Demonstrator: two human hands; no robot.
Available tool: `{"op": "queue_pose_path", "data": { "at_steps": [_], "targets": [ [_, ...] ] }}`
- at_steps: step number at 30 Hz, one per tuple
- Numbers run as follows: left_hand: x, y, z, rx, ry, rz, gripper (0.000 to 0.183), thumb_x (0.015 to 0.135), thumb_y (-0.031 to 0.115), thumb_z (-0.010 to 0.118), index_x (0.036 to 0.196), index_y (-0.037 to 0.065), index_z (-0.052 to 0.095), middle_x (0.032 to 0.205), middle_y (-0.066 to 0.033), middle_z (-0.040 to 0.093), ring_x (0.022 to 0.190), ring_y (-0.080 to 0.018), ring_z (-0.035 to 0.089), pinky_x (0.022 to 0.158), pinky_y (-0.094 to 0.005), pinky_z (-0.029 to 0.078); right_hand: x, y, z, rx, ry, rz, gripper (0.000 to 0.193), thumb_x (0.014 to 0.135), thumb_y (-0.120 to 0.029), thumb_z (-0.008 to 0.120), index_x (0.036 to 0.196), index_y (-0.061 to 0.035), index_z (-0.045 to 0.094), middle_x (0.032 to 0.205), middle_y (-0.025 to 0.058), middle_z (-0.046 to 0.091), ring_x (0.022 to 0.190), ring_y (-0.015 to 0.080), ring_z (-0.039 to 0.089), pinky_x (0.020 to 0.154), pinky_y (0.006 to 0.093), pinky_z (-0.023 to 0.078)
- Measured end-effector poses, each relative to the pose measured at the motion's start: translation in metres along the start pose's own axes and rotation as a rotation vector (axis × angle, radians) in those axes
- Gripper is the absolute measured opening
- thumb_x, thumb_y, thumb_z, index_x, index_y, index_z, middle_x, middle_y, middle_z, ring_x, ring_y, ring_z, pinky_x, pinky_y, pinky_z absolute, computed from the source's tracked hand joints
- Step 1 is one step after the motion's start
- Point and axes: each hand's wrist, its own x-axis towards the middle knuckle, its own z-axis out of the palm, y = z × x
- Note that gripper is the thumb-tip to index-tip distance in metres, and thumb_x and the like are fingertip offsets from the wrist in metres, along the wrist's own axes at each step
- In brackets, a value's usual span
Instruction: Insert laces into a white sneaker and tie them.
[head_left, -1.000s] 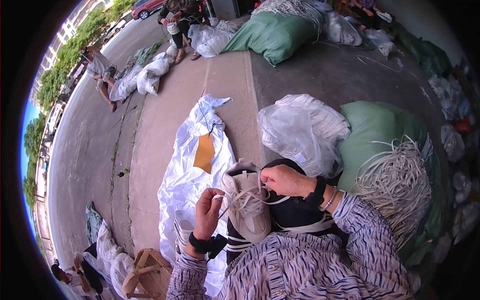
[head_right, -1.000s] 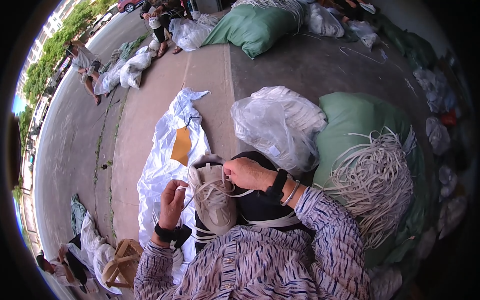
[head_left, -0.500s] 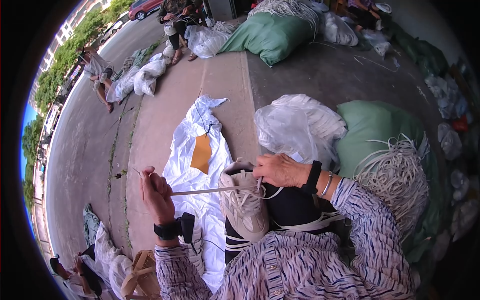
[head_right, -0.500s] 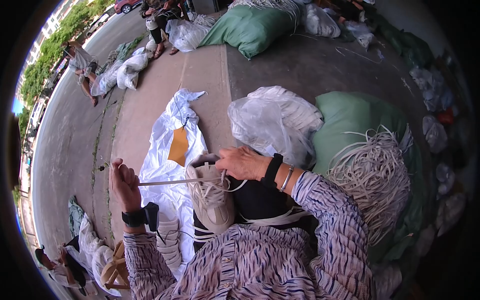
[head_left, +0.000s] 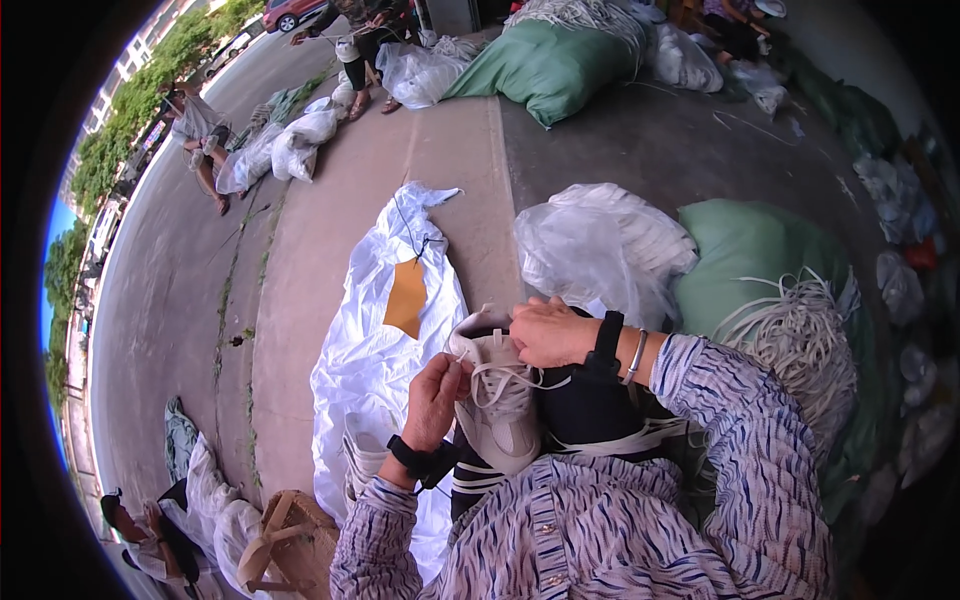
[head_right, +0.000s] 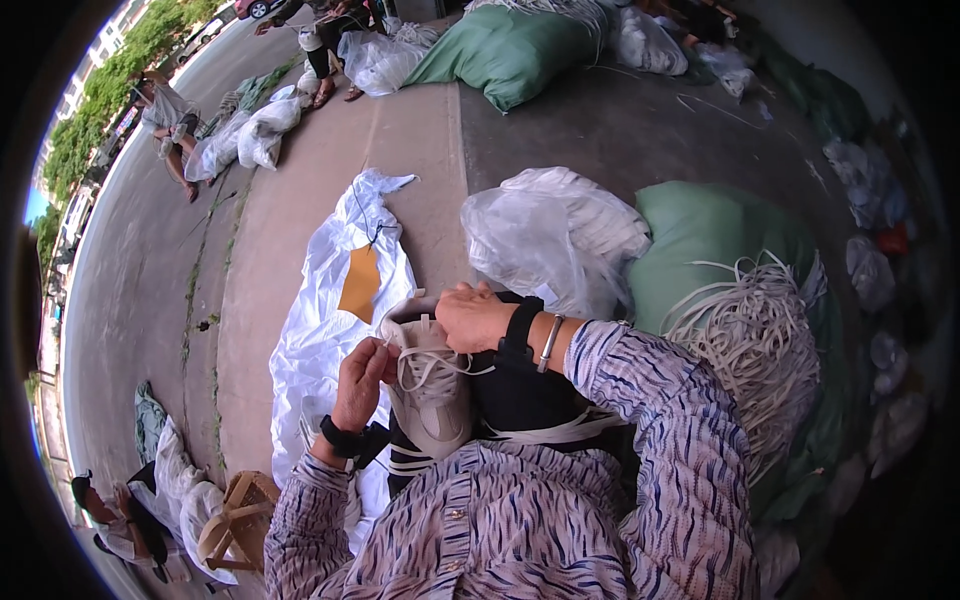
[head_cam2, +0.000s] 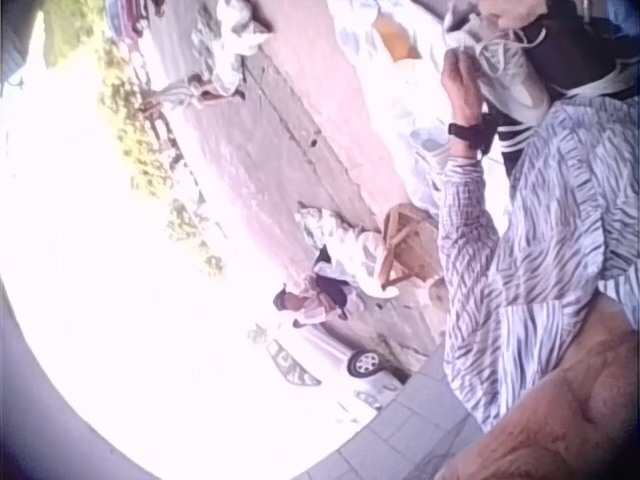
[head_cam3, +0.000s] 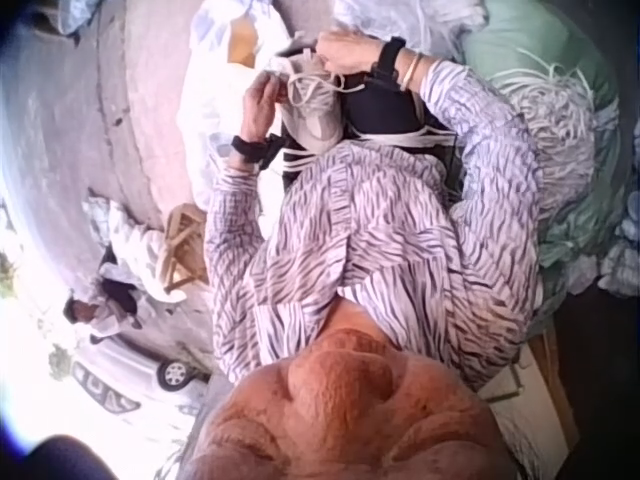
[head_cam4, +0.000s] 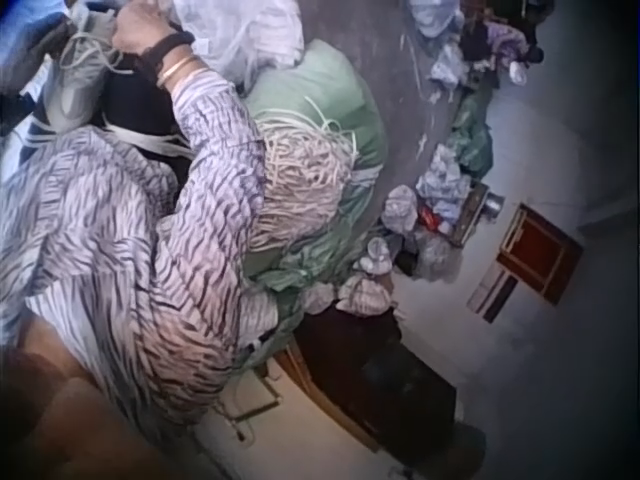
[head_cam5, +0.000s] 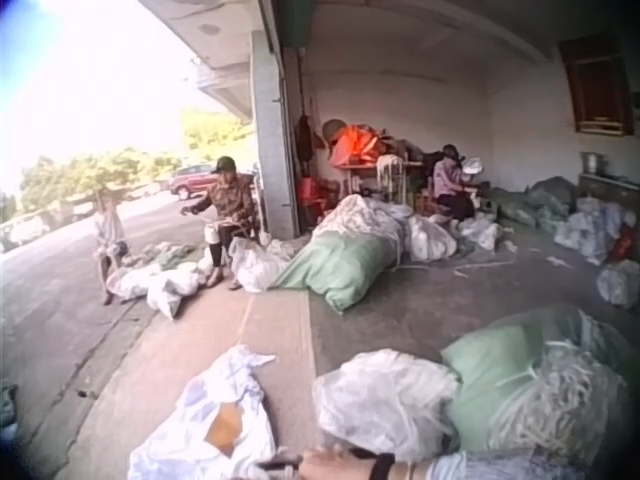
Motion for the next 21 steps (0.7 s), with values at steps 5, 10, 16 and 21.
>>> {"op": "queue_pose_path", "data": {
  "at_steps": [5, 10, 16, 21],
  "targets": [
    [0.002, -0.007, -0.005, -0.063, 0.013, -0.022, 0.025, 0.094, 0.027, 0.048, 0.084, 0.005, 0.057, 0.068, 0.0044, 0.048, 0.058, -0.003, 0.04, 0.052, -0.0175, 0.031, 0.013, 0.008, 0.007, 0.292, 0.228, 0.131, 0.01, 0.072, -0.015, 0.062, 0.073, -0.0062, 0.066, 0.081, 0.0108, 0.061, 0.077, 0.0231, 0.057, 0.067, 0.0338, 0.043],
    [0.003, -0.011, -0.005, -0.039, 0.013, -0.028, 0.027, 0.094, 0.031, 0.049, 0.082, 0.008, 0.058, 0.064, 0.0083, 0.044, 0.054, -0.001, 0.035, 0.048, -0.0167, 0.026, 0.031, 0.055, -0.037, 1.098, 0.86, 0.251, 0.013, 0.075, -0.013, 0.062, 0.073, -0.0008, 0.062, 0.06, 0.0012, 0.056, 0.056, 0.0087, 0.049, 0.053, 0.0267, 0.04],
    [0.004, -0.009, -0.011, -0.129, -0.06, -0.122, 0.027, 0.095, 0.029, 0.049, 0.081, 0.007, 0.058, 0.062, 0.0072, 0.044, 0.053, -0.0028, 0.037, 0.05, -0.0183, 0.03, 0.008, 0.038, -0.016, 0.547, 0.668, 0.097, 0.013, 0.076, -0.012, 0.062, 0.084, -0.0021, 0.06, 0.075, 0.0108, 0.064, 0.068, 0.0241, 0.062, 0.065, 0.0336, 0.049],
    [0.008, -0.006, -0.014, -0.065, -0.08, -0.139, 0.026, 0.094, 0.028, 0.051, 0.081, 0.007, 0.058, 0.061, 0.0057, 0.046, 0.055, -0.0041, 0.042, 0.053, -0.0193, 0.035, 0.005, -0.02, -0.001, 0.53, 0.413, -0.106, 0.011, 0.076, -0.015, 0.062, 0.08, -0.0057, 0.063, 0.073, 0.0103, 0.065, 0.068, 0.0238, 0.063, 0.065, 0.034, 0.049]
  ]
}}
